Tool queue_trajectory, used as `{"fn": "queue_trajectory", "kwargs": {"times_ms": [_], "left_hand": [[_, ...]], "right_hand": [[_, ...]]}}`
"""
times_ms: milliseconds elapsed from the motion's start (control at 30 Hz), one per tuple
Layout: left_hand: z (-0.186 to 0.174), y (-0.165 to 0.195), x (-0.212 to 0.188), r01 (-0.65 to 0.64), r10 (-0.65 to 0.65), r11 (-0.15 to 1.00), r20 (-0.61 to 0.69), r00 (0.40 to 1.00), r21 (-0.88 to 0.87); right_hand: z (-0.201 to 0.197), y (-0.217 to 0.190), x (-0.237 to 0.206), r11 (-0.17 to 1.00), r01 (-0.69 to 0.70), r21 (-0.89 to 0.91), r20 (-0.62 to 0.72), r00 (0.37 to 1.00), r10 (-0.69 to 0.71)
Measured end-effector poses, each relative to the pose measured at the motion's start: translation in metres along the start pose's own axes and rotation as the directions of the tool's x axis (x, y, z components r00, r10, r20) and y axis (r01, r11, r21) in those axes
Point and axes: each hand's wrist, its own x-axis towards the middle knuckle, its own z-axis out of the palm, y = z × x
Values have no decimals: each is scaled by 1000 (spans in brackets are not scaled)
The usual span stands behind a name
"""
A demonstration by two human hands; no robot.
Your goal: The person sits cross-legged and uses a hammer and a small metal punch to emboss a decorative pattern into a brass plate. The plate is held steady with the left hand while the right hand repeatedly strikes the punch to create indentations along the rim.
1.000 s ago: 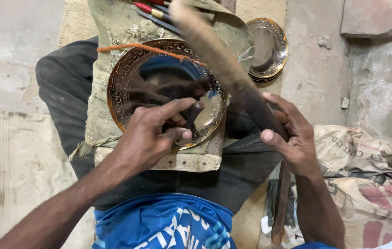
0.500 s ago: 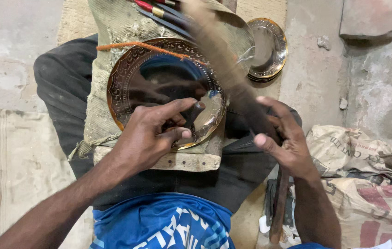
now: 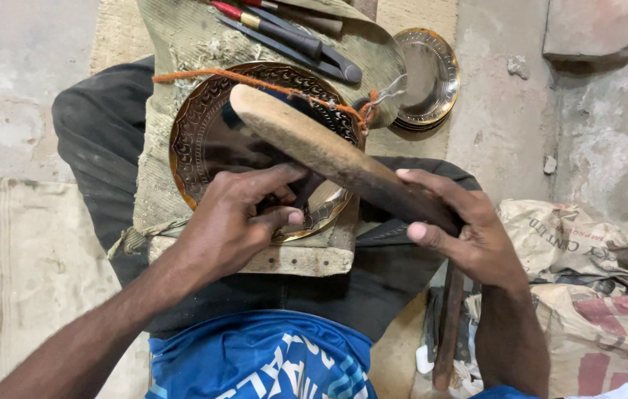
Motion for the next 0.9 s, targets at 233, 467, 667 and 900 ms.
{"fn": "queue_trajectory", "kwargs": {"times_ms": [233,467,667,900], "left_hand": [[-6,11,3,103,-101,994,37,994,-35],[-16,9,3,15,-13,996,14,1000,-92],[-11,18,6,-4,3,998,-25,1000,-62],[-4,27,3,125,-127,991,-57,990,-36]], "right_hand": [[-6,-14,4,994,-109,-22,-21,994,109],[-8,-14,13,999,29,19,-307,952,-21],[-14,-17,14,996,-12,-83,-1,1000,12],[-24,-31,15,998,-59,7,-25,998,59]]}}
